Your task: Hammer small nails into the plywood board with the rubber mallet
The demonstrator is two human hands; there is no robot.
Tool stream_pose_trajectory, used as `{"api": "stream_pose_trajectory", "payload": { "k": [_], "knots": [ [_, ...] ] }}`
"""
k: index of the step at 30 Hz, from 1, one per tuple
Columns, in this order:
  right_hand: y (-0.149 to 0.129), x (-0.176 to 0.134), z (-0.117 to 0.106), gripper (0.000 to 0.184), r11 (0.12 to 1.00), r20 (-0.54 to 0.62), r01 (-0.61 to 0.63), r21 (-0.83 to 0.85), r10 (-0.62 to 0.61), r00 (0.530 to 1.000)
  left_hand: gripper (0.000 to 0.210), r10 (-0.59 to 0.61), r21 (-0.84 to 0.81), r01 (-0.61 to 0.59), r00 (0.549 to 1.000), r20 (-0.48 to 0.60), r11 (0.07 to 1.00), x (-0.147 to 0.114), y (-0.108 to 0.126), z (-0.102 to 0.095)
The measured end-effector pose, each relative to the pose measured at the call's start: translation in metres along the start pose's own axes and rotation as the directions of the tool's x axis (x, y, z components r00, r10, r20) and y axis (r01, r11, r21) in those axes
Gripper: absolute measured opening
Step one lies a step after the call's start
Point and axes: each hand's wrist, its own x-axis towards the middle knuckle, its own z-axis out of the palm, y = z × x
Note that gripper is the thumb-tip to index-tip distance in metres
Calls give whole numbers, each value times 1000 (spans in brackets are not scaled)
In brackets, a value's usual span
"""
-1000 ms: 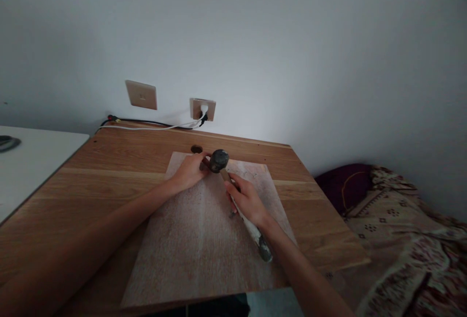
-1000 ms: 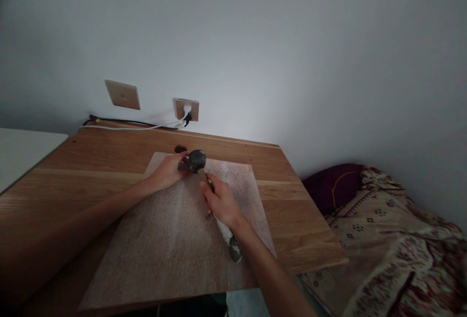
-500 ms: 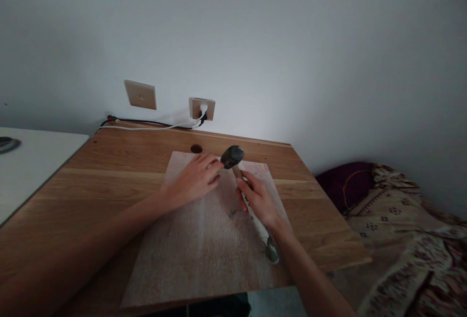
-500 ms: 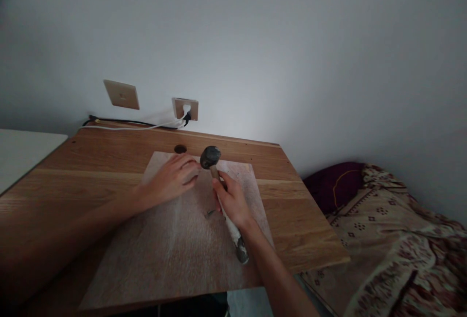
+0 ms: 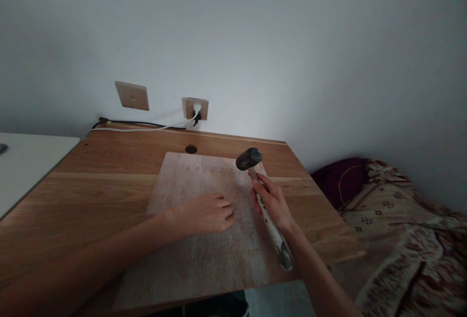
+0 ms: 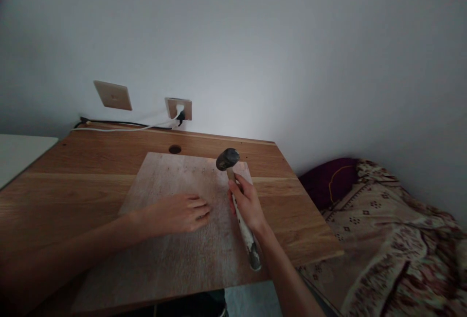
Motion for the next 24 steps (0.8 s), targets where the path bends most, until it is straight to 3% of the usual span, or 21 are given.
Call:
{"api": "stream_pose_trajectory", "payload": {
  "k": [3,8,10,12,15,17,19,24],
  "knots": [
    [-4,0,2,37,1000,10,13,-17,-13,1000,17,156,71,-155,987,-20,985,3,-2,-2],
    [-4,2,6,34,999,40,11,-36,-10,999,15,113,28,-114,993,28,993,1,-15,1],
    [-3,3,8,32,999,49,21,-43,-19,999,14,10,-60,-9,1000,26,998,-5,-28,4],
    [-3,4,9,31,998,60,41,-47,-38,997,17,-182,-177,178,983,-7,968,-14,-48,7],
    [-3,5,13,32,998,72,48,-44,-45,996,18,-513,-404,448,856,-61,797,-29,-81,11],
    [-3,6,15,33,998,80,51,-43,-47,996,17,-643,-520,527,764,-56,672,-38,-98,13],
    [-3,7,19,34,997,89,59,-46,-54,995,16,-685,-564,555,728,-25,611,-44,-107,16],
    [-6,9,27,34,996,119,51,-70,-43,992,15,-647,-545,559,762,40,625,-51,-110,24]
  ]
}}
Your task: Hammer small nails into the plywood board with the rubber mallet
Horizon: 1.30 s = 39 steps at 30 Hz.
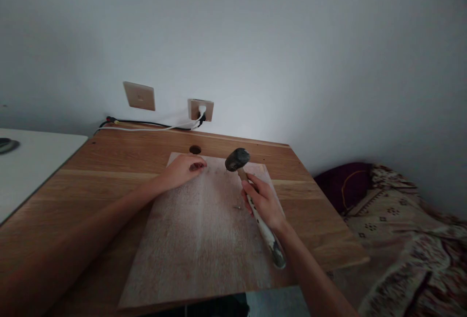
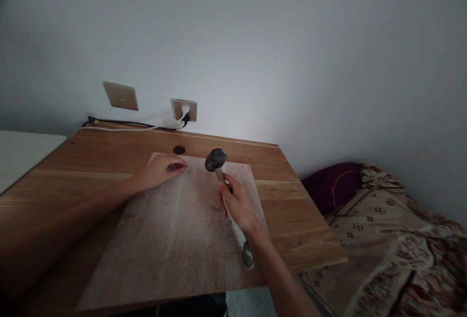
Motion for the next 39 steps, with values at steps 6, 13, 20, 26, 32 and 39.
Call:
{"api": "stream_pose_trajectory", "payload": {
  "k": [6,13,20,26,32,39],
  "knots": [
    [-4,3,7,34,1000,35,7,12,-8,999,17,6,68,-6,1000,-6,998,-3,-6,3],
    [-5,15,22,30,1000,86,-3,12,2,996,12,21,43,-20,1000,-15,999,0,-5,2],
    [-8,33,45,34,999,136,-15,46,9,991,21,-75,-14,75,997,-11,997,-2,2,-1],
    [-7,32,49,40,999,139,-25,41,19,990,34,-147,-111,145,989,-15,983,0,0,2],
    [-9,29,52,39,1000,153,-2,26,-2,988,34,-178,-125,173,984,-30,977,1,1,3],
    [-11,29,53,37,999,129,16,42,-22,991,36,-147,-188,142,989,-12,972,-1,0,3]
  ]
}}
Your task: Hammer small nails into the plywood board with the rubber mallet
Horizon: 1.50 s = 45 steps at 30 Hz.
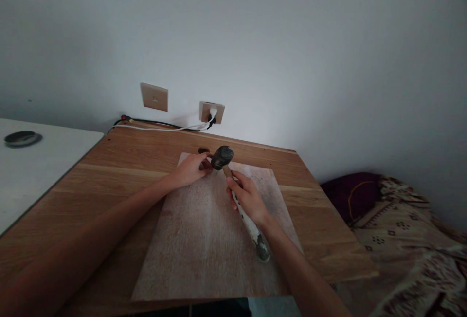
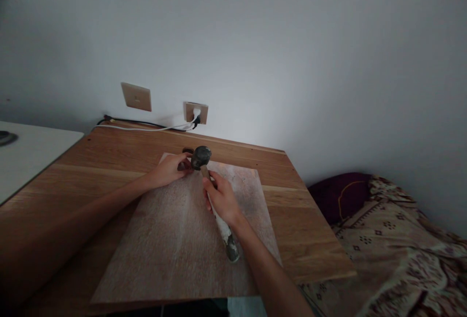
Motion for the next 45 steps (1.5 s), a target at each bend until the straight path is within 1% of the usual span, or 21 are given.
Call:
{"api": "stream_pose_trajectory", "payload": {
  "k": [6,9,11,13,15,20,24,30,32,34,36,37,38,39,40,41,42,43,44,45],
  "knots": [
    [3,2,1,38,1000,7,-16,16,15,1000,36,20,-13,-20,1000,19,1000,2,-6,4],
    [6,1,2,38,1000,19,-13,1,13,1000,42,41,71,-39,999,-20,997,3,-7,4],
    [9,0,3,38,1000,21,-5,-5,5,1000,43,31,122,-25,998,-47,992,3,-6,3],
    [11,-1,5,37,1000,21,2,-9,-2,1000,41,10,115,-5,999,-42,993,3,-3,1],
    [11,-2,6,34,999,11,12,-37,-12,1000,39,-2,104,5,1000,-28,995,2,0,0],
    [9,-5,8,27,986,-16,25,-162,-28,999,37,-1,134,4,1000,-26,991,1,3,-4],
    [9,-6,9,27,984,-31,29,-177,-35,999,39,-13,108,14,1000,-14,994,1,2,-5],
    [12,-2,5,26,992,15,38,-123,-36,999,42,-30,105,31,1000,-8,994,2,-1,-4],
    [11,-1,-1,29,997,33,43,-63,-41,999,45,-33,111,33,999,1,993,2,0,-5],
    [8,0,-10,33,998,-17,37,49,-36,999,45,-11,143,12,1000,-12,990,2,5,-7],
    [4,1,-21,33,987,-151,56,150,-33,988,38,63,231,-45,995,-74,972,1,16,-8],
    [3,1,-26,33,979,-230,76,187,-32,973,32,124,288,-91,987,-98,953,-1,24,-7],
    [2,1,-32,34,971,-304,99,218,-29,952,26,196,344,-152,976,-97,927,-4,34,-4],
    [1,1,-37,34,961,-364,119,249,-21,931,21,275,390,-232,960,-57,891,-7,45,0],
    [1,2,-42,35,950,-404,130,284,-4,915,17,349,420,-325,937,22,847,-11,57,6],
    [2,2,-45,35,939,-424,131,319,18,906,14,415,433,-429,900,132,793,-16,69,14],
    [3,3,-48,36,928,-428,122,351,43,903,12,468,437,-528,849,246,728,-20,79,24],
    [4,3,-50,37,920,-425,110,376,66,903,11,504,441,-602,799,329,666,-24,89,34],
    [5,3,-51,38,915,-420,98,392,84,904,10,519,460,-644,765,382,611,-28,97,45],
    [6,4,-51,38,912,-417,89,400,95,904,8,523,487,-672,740,423,558,-31,104,55]
  ]
}}
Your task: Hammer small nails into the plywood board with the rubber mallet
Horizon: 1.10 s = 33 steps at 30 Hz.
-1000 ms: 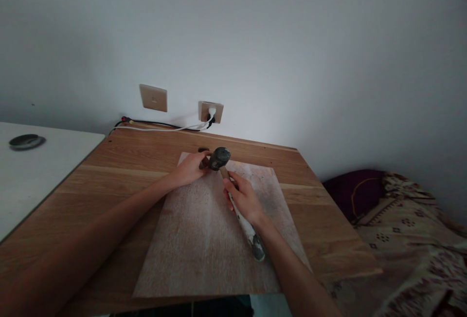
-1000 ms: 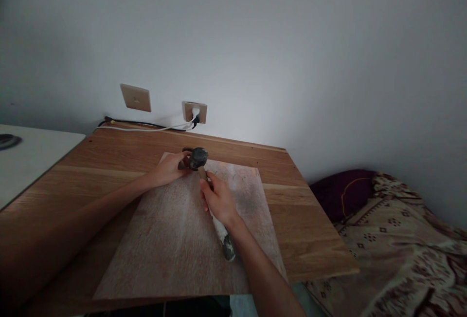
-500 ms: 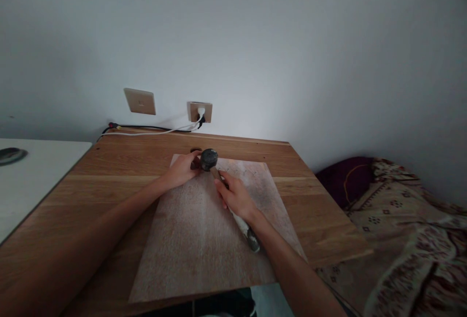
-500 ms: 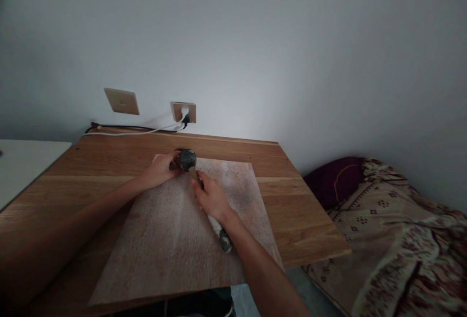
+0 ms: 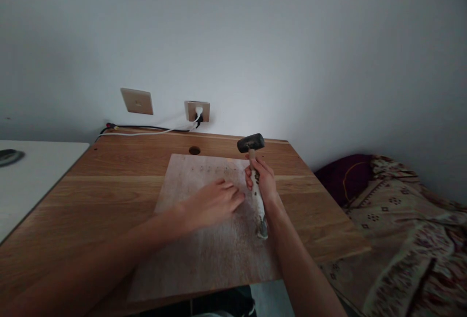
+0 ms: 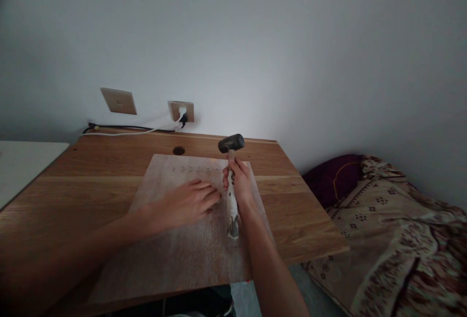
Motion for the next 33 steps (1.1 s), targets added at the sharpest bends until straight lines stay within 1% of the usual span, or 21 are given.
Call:
{"api": "stream_pose_trajectory", "payload": {
  "k": [3,5,7,8,9,11,12,13,14,15,16,17,18,20,25,29,33],
  "knots": [
    [2,-2,2,37,1000,0,10,-23,-10,1000,11,62,156,-69,997,50,985,13,21,11],
    [4,-4,4,35,999,22,26,-42,-25,999,13,102,205,-111,993,54,972,16,24,13],
    [6,-6,6,34,999,44,30,-42,-28,999,12,122,170,-126,992,37,977,13,18,13],
    [7,-7,7,34,999,51,28,-39,-26,998,11,112,120,-114,993,23,986,9,10,12],
    [8,-7,9,34,999,55,25,-39,-23,998,10,78,55,-78,997,7,995,3,-1,11],
    [11,-8,11,34,998,68,22,-53,-18,998,13,-60,-92,57,998,-35,994,-14,-29,8],
    [13,-9,12,34,998,79,19,-64,-14,997,15,-182,-163,171,982,-51,972,-24,-45,7],
    [13,-9,13,35,997,91,14,-73,-7,996,18,-319,-235,292,944,-83,927,-34,-61,6],
    [14,-10,15,36,997,102,7,-81,2,995,20,-454,-312,405,885,-101,860,-45,-76,6],
    [14,-10,16,36,996,109,0,-87,9,994,18,-538,-382,468,838,-96,797,-54,-90,6],
    [15,-11,17,38,996,111,-6,-91,16,994,18,-597,-427,510,798,-89,746,-62,-100,6],
    [15,-11,18,39,995,109,-11,-94,21,994,17,-631,-464,532,772,-79,709,-68,-108,7],
    [15,-12,19,41,995,103,-13,-98,23,994,16,-645,-489,536,761,-71,688,-74,-113,8],
    [15,-12,20,42,994,93,-11,-105,21,995,17,-645,-518,525,761,-70,676,-80,-117,12],
    [17,-15,22,45,990,109,-6,-140,21,994,18,-631,-531,500,771,-87,684,-84,-115,20],
    [19,-18,24,43,984,139,-17,-175,42,989,15,-597,-510,472,796,-106,719,-86,-117,22],
    [21,-20,26,41,983,176,-10,-184,43,983,11,-580,-485,455,803,-139,747,-87,-117,22]
  ]
}}
